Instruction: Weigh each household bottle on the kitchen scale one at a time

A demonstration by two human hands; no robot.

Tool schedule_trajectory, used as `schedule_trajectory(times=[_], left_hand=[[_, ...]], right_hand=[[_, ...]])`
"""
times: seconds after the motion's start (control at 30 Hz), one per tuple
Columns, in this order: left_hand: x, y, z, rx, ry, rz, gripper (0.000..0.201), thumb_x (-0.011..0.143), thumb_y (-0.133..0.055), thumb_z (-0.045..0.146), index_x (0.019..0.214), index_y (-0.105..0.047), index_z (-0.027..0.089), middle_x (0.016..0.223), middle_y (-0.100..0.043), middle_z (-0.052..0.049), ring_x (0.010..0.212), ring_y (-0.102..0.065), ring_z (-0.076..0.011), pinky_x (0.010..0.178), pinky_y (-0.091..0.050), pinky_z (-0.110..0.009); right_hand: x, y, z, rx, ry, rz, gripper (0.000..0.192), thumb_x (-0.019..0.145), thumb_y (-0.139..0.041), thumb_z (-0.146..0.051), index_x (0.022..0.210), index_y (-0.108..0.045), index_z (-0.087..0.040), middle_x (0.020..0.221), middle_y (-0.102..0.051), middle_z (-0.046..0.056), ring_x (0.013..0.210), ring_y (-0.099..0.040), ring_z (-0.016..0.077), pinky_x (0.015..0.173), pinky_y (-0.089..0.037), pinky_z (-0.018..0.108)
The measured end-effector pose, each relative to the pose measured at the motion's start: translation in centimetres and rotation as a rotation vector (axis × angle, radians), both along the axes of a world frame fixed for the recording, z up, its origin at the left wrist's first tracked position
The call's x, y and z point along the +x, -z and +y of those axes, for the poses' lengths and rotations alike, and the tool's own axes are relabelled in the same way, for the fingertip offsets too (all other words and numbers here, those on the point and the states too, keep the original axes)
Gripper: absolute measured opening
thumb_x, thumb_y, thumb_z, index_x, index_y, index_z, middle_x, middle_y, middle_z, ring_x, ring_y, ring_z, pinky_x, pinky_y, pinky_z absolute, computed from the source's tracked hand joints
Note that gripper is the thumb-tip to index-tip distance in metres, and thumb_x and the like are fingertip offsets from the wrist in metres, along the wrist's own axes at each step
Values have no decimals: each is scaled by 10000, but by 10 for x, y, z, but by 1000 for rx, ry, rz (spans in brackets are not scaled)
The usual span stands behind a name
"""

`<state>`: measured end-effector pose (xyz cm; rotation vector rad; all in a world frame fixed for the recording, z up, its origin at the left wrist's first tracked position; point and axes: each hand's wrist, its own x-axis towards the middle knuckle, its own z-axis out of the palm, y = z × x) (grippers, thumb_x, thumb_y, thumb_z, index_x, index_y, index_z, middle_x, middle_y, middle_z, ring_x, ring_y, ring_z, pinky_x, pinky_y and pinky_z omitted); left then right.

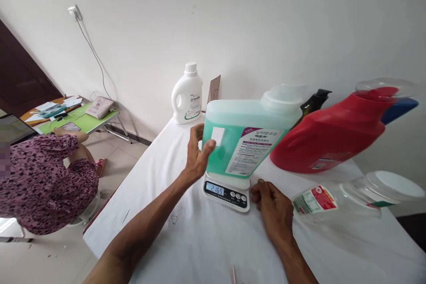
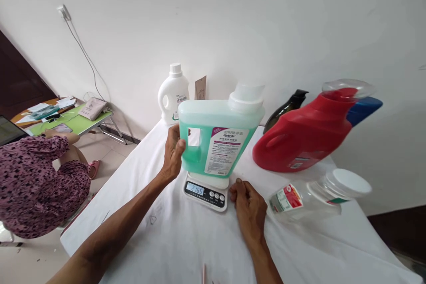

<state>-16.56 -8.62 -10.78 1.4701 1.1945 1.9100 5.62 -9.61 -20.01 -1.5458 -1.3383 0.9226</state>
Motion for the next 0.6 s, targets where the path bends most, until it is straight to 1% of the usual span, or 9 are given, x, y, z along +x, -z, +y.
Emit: schedule_trajectory(times=[0.03,0.1,0.17,0.23,0.3,0.37,0.43,0.5,0.6], left_hand=[[4,-9,-1,-9,22,-8,706,886,-602,823,1225,-590,205,1174,-684,-126,1084,-652,-269,966,-533,-416],[11,-24,1,-67,34,-50,627,853,-699,772,1108,-608,207,994,-683,-66,912,-641,-214,842,-540,-358],[14,-33,8,-125,38,-99,556,808,-785,715,933,-597,207,789,-600,3,728,-555,-149,695,-497,-298],[15,-40,16,-161,64,-139,557,727,-871,664,787,-562,204,670,-502,38,633,-466,-113,607,-442,-275],[16,-43,24,-182,90,-182,595,634,-932,632,674,-521,204,611,-445,46,591,-424,-98,566,-411,-273],[16,-45,31,-199,81,-230,642,562,-960,622,597,-472,207,575,-413,48,558,-394,-87,529,-378,-272],[13,-47,36,-201,39,-255,643,526,-979,596,577,-471,204,562,-417,49,536,-377,-78,500,-353,-265],[6,-49,40,-180,-20,-259,604,525,-992,545,587,-502,198,558,-429,54,521,-367,-71,481,-339,-253],[-15,-54,48,-99,-129,-264,565,543,-989,492,587,-511,194,548,-416,65,506,-347,-60,471,-323,-242]], right_hand=[[1,1,1,-6,-5,1,608,899,-529,-787,746,-659,-213,605,-629,19,519,-519,164,530,-426,291],[2,3,2,-21,-10,7,614,904,-530,-790,771,-674,-209,612,-640,20,523,-525,168,527,-430,290],[4,5,3,-30,-15,15,616,910,-533,-791,779,-679,-208,610,-645,23,523,-527,171,521,-430,290],[5,6,3,-15,-16,13,621,911,-535,-799,771,-676,-211,604,-646,27,534,-535,179,528,-439,292],[5,5,3,9,-17,3,626,907,-533,-812,757,-667,-219,596,-643,29,545,-542,187,533,-443,296],[5,2,3,23,-20,-5,634,905,-522,-826,751,-660,-226,591,-641,32,546,-544,194,523,-435,299],[4,-1,2,20,-21,3,657,908,-495,-844,737,-650,-229,583,-634,35,528,-532,194,507,-423,302],[3,-4,2,15,-19,14,677,910,-471,-856,715,-640,-231,577,-627,37,518,-523,190,508,-422,303],[2,-5,1,17,-10,23,670,915,-469,-847,687,-623,-236,571,-613,35,535,-531,190,526,-422,304]])
